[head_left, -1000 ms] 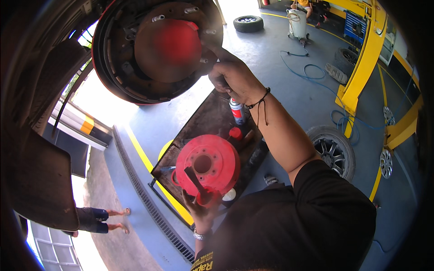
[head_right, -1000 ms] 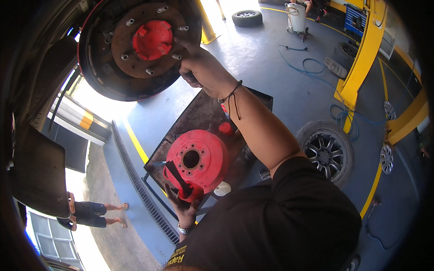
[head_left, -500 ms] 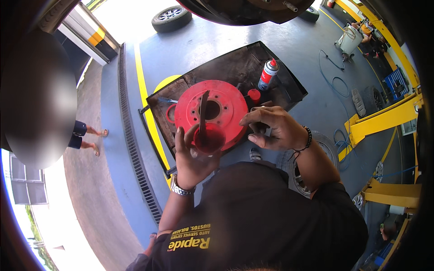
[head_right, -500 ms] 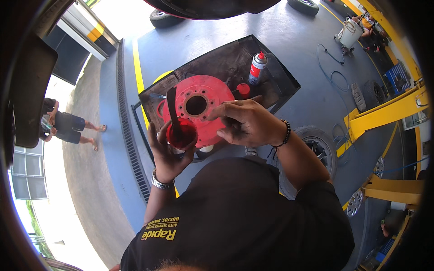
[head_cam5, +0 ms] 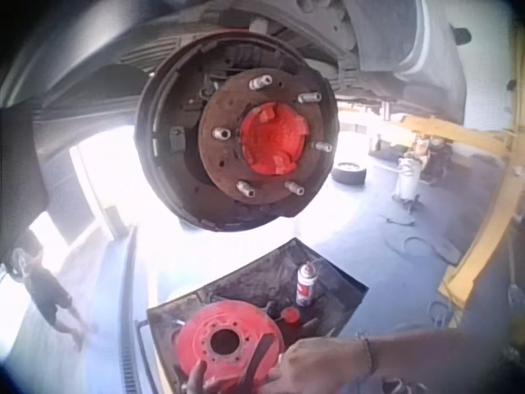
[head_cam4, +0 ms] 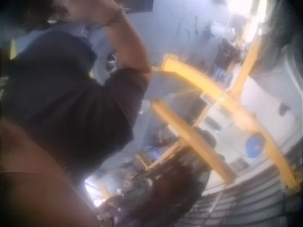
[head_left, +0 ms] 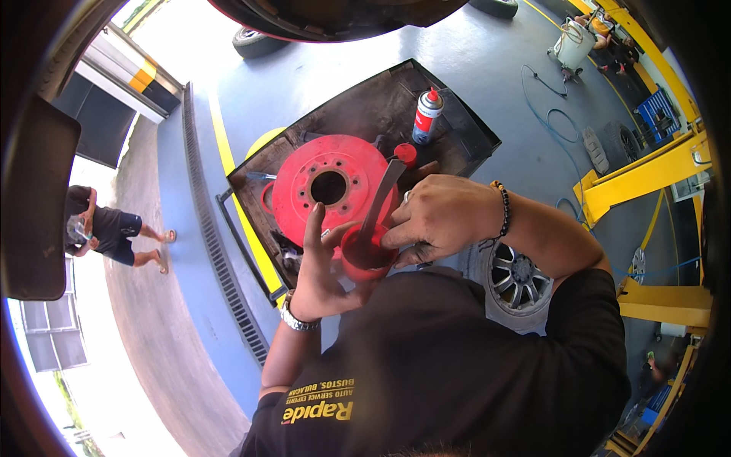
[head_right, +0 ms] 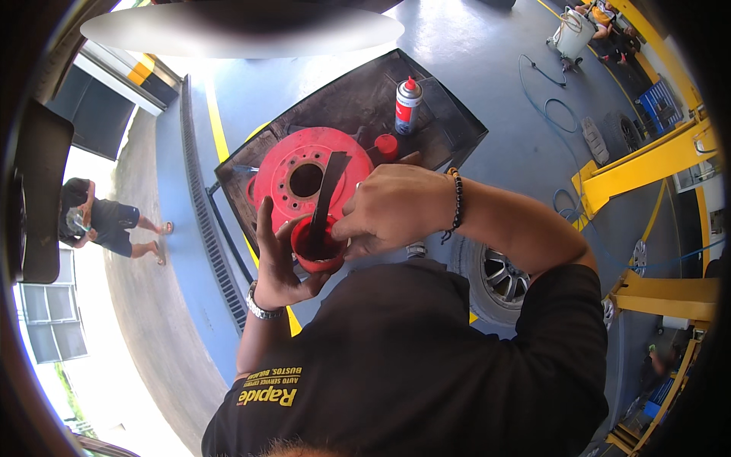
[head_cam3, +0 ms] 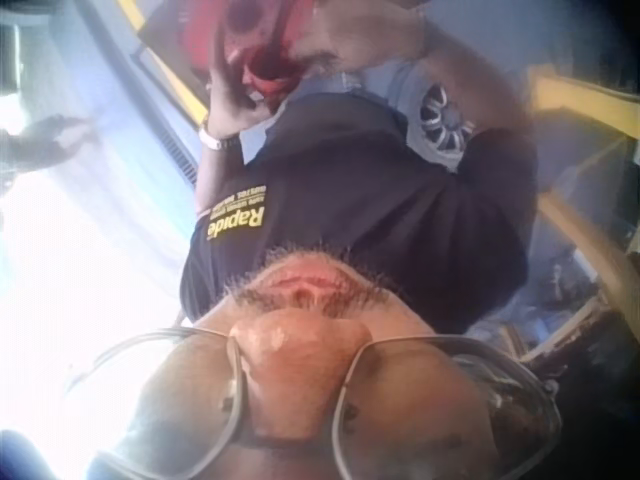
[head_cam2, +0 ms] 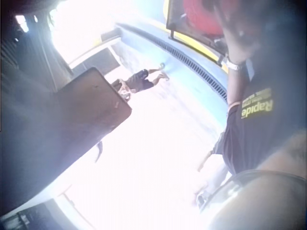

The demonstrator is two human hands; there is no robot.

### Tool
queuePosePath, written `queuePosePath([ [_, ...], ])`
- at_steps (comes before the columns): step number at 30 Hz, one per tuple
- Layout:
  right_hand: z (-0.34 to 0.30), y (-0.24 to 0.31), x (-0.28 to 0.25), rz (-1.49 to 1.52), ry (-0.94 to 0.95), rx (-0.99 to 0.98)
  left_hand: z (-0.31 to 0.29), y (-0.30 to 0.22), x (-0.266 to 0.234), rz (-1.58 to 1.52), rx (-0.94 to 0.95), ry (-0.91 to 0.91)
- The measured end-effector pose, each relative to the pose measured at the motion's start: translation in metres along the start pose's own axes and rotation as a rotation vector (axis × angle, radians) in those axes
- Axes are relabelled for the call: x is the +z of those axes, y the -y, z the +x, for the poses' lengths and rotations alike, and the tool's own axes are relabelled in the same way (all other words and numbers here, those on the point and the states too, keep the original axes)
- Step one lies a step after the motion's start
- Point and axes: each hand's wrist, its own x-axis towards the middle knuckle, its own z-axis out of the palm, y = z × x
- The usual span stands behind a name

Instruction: The person cleans a red brake disc with a wire brush and spray cleaner, then applies red grease to the wheel hub. The person then mounts the brake disc onto the hub and secures it with a red retaining ring.

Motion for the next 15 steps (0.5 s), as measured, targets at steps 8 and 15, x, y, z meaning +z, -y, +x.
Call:
queuePosePath([
  [8,-0.022,-0.026,0.023,0.504,-0.083,0.058,0.006,0.016,0.024,-0.146,-0.053,-0.119],
  [15,-0.014,-0.038,0.014,1.074,-0.876,-0.097,0.001,0.020,0.029,-0.108,-0.110,-0.353],
])
